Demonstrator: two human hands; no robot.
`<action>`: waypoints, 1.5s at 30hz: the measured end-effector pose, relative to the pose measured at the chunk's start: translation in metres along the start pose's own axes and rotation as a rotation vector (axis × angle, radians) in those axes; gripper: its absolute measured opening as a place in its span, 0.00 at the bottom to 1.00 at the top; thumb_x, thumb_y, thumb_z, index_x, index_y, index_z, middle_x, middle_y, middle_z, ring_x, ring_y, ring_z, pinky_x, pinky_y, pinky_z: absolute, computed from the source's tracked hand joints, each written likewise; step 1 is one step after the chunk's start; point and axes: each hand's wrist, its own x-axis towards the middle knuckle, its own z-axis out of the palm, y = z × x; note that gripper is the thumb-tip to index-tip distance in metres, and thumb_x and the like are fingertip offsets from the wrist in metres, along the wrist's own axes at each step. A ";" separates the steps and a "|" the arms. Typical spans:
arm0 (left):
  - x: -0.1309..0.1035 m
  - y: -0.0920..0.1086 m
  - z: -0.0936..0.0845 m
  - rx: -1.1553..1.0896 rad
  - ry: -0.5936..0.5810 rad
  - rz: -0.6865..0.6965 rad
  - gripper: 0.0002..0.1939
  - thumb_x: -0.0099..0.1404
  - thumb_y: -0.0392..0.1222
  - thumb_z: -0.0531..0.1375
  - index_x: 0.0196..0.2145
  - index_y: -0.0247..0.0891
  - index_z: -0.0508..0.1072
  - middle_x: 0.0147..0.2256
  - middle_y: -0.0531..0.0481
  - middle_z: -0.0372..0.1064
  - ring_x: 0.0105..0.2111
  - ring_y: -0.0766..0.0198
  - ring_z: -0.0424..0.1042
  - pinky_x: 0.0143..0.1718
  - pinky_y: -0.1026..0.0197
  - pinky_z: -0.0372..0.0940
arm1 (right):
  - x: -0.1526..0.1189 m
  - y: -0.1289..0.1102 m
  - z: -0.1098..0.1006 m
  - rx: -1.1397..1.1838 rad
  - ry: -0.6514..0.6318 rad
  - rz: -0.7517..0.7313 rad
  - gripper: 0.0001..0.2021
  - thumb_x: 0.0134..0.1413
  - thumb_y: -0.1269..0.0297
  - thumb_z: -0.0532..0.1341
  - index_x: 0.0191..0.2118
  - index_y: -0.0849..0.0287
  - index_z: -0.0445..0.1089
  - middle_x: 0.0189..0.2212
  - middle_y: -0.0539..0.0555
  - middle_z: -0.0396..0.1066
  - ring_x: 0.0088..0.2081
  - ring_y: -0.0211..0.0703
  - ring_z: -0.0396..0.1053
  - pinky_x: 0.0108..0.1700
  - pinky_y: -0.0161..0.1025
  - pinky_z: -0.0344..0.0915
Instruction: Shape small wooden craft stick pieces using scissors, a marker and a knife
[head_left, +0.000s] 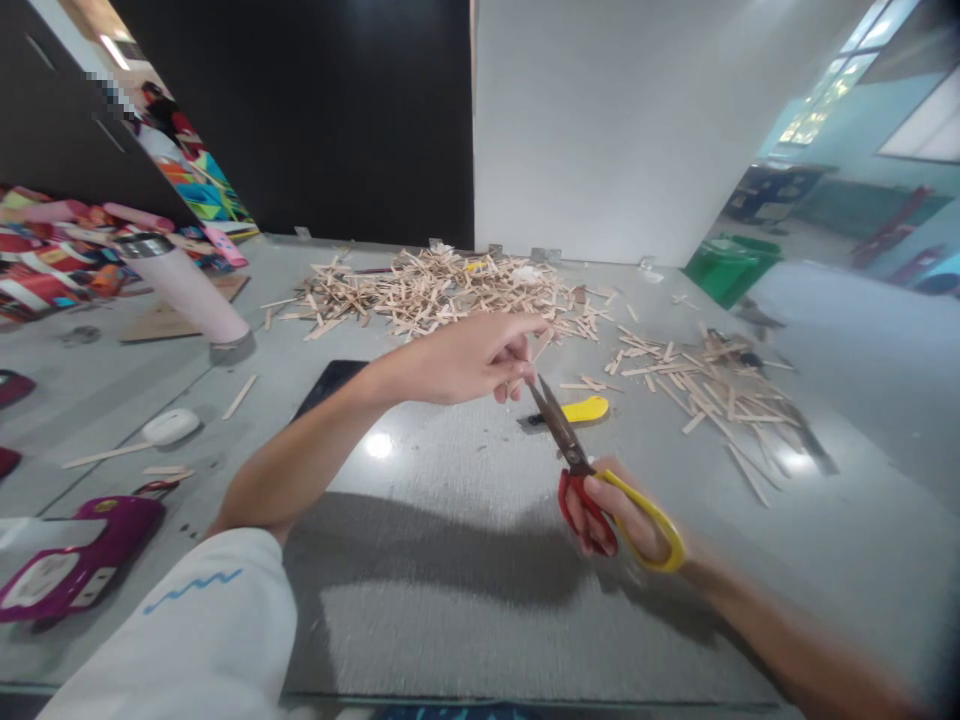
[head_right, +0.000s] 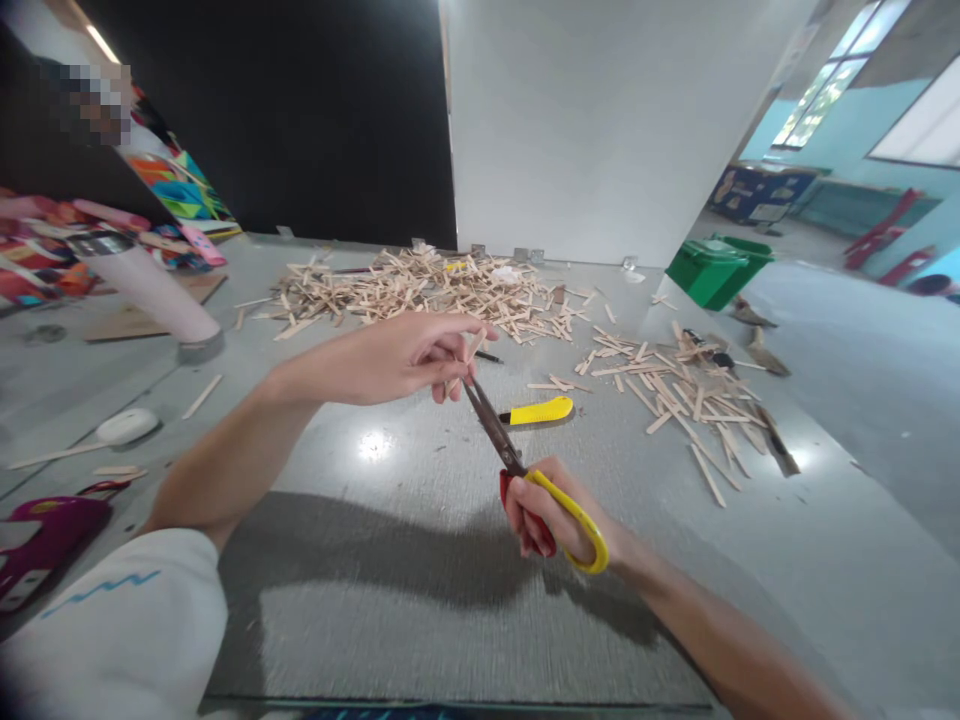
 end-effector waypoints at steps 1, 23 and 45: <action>0.000 0.000 0.000 -0.001 0.003 0.008 0.18 0.79 0.34 0.56 0.64 0.36 0.69 0.39 0.46 0.79 0.31 0.64 0.82 0.32 0.66 0.73 | 0.000 -0.001 0.000 -0.002 0.004 0.001 0.34 0.71 0.33 0.58 0.24 0.57 0.70 0.12 0.45 0.59 0.15 0.37 0.61 0.22 0.35 0.67; -0.007 0.006 0.002 -0.064 0.033 -0.042 0.24 0.77 0.35 0.57 0.68 0.38 0.69 0.38 0.45 0.82 0.34 0.59 0.85 0.34 0.64 0.75 | -0.001 -0.004 0.001 0.021 -0.004 0.011 0.35 0.70 0.32 0.59 0.23 0.58 0.71 0.12 0.46 0.60 0.14 0.35 0.59 0.21 0.34 0.66; -0.019 0.017 -0.006 0.030 -0.058 -0.030 0.20 0.77 0.36 0.56 0.64 0.41 0.70 0.51 0.43 0.80 0.34 0.64 0.84 0.34 0.65 0.73 | -0.002 0.003 0.001 0.110 -0.100 -0.057 0.35 0.70 0.31 0.59 0.27 0.60 0.73 0.12 0.45 0.61 0.13 0.33 0.58 0.23 0.33 0.69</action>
